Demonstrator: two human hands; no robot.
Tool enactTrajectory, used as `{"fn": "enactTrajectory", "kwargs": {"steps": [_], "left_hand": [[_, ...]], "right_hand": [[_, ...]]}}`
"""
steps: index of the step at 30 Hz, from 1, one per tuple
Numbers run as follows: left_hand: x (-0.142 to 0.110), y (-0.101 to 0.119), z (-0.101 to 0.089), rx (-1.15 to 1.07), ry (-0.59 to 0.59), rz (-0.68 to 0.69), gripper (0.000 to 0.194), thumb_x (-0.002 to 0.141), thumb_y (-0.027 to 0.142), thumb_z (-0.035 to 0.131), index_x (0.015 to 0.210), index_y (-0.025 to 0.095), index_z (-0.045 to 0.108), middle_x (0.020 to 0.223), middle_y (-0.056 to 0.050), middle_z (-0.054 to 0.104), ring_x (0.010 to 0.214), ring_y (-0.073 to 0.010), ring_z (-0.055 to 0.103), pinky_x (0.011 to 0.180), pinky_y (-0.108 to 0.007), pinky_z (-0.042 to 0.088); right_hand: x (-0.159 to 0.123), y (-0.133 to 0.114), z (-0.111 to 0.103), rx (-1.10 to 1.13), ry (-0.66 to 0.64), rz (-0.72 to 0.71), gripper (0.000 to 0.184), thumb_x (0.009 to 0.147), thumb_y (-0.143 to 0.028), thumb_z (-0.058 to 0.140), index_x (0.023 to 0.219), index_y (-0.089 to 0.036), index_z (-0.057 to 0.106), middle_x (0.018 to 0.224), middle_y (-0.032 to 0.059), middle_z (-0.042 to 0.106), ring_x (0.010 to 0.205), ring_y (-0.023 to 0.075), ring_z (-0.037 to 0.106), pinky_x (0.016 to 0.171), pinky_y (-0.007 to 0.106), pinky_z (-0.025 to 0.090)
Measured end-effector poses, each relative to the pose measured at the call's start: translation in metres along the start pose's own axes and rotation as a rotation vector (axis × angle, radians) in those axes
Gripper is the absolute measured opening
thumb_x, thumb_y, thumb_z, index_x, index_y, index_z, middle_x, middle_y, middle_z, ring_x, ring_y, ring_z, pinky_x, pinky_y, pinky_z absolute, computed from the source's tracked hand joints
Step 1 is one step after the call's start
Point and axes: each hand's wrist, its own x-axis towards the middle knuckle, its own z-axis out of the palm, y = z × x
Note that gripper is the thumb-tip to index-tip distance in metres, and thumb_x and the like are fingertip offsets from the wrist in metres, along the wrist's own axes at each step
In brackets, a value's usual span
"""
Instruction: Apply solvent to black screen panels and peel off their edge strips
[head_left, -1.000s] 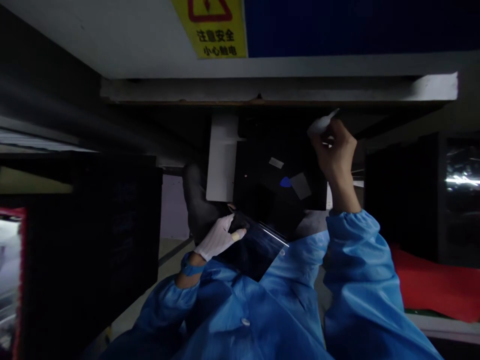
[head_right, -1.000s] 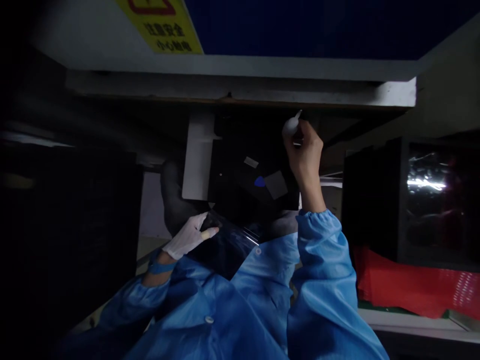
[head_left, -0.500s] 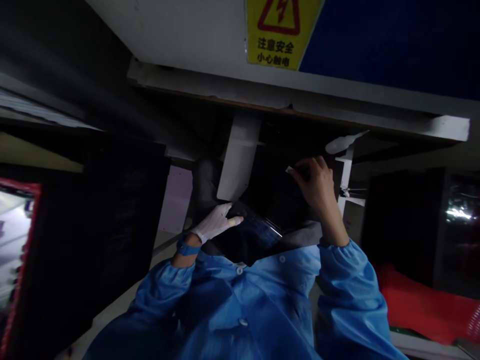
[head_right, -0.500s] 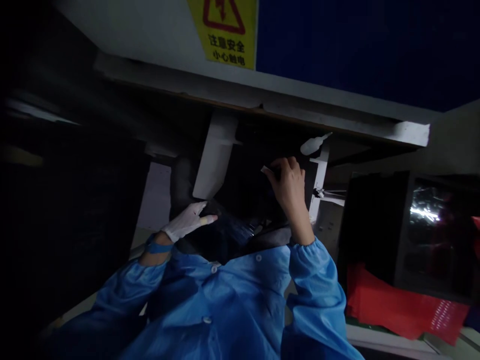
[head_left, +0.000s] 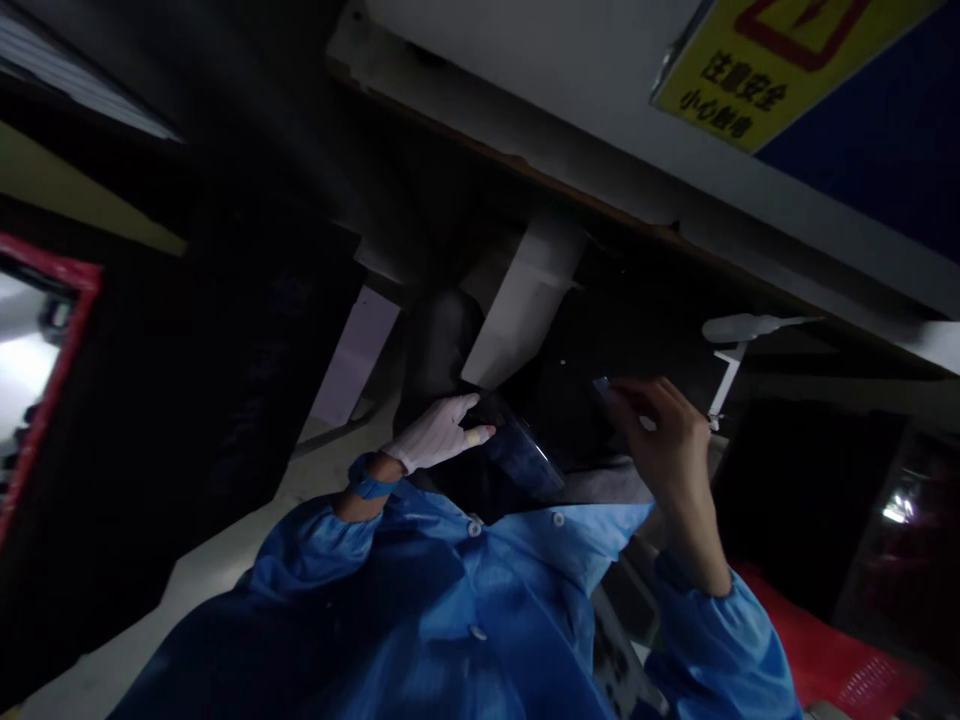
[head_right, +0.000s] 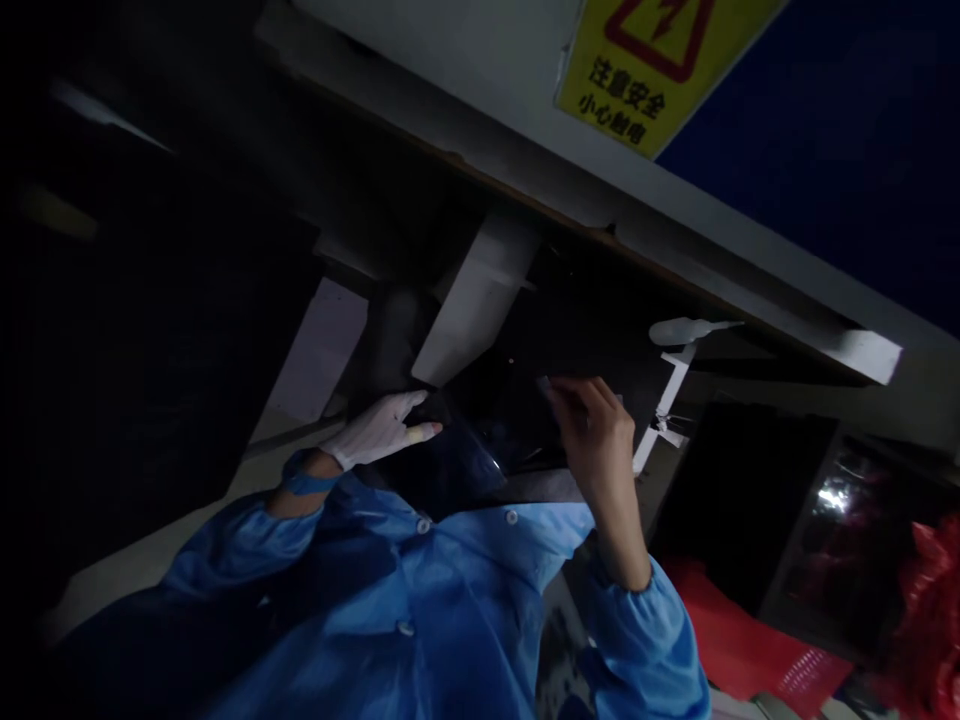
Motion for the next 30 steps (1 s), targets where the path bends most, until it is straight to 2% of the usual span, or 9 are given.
{"fn": "enactTrajectory", "kwargs": {"steps": [4, 9, 15, 23, 30], "left_hand": [[0.001, -0.002, 0.006, -0.003, -0.029, 0.004, 0.061, 0.098, 0.046, 0.089, 0.151, 0.017, 0.079, 0.152, -0.015, 0.081, 0.148, -0.0368, 0.076, 0.130, -0.042, 0.062], [-0.001, 0.001, 0.009, 0.004, -0.053, -0.020, 0.068, 0.101, 0.043, 0.086, 0.160, 0.011, 0.073, 0.156, -0.019, 0.078, 0.150, -0.0386, 0.075, 0.132, -0.044, 0.061], [-0.003, 0.005, 0.010, -0.002, -0.061, -0.029, 0.067, 0.100, 0.042, 0.085, 0.159, 0.013, 0.073, 0.143, -0.016, 0.085, 0.142, -0.0368, 0.080, 0.125, -0.040, 0.065], [-0.003, 0.004, 0.012, -0.023, -0.043, -0.022, 0.072, 0.099, 0.048, 0.087, 0.160, 0.013, 0.073, 0.149, -0.017, 0.082, 0.146, -0.0383, 0.077, 0.127, -0.040, 0.063], [-0.004, 0.004, 0.014, -0.035, -0.039, -0.024, 0.071, 0.099, 0.047, 0.086, 0.161, 0.014, 0.073, 0.146, -0.017, 0.084, 0.146, -0.0383, 0.077, 0.126, -0.041, 0.063]], "right_hand": [[-0.007, -0.010, 0.011, -0.186, 0.018, -0.117, 0.027, 0.122, -0.040, 0.063, 0.112, -0.024, 0.082, 0.104, 0.0065, 0.081, 0.083, 0.0196, 0.080, 0.071, 0.029, 0.060], [-0.013, -0.012, 0.019, -0.330, 0.043, -0.174, 0.025, 0.123, -0.038, 0.061, 0.112, -0.023, 0.077, 0.098, 0.0055, 0.078, 0.078, 0.0189, 0.078, 0.065, 0.027, 0.055], [-0.012, -0.016, 0.016, -0.436, 0.018, -0.252, 0.031, 0.126, -0.039, 0.055, 0.113, -0.022, 0.076, 0.098, 0.0069, 0.079, 0.077, 0.0190, 0.079, 0.064, 0.026, 0.056], [-0.013, -0.020, 0.014, -0.477, -0.036, -0.187, 0.030, 0.124, -0.038, 0.055, 0.111, -0.024, 0.079, 0.099, 0.0081, 0.081, 0.078, 0.0205, 0.078, 0.066, 0.029, 0.057], [-0.012, -0.020, 0.013, -0.514, -0.066, -0.220, 0.032, 0.125, -0.037, 0.053, 0.112, -0.023, 0.079, 0.098, 0.0080, 0.080, 0.077, 0.0198, 0.077, 0.063, 0.029, 0.053]]}}
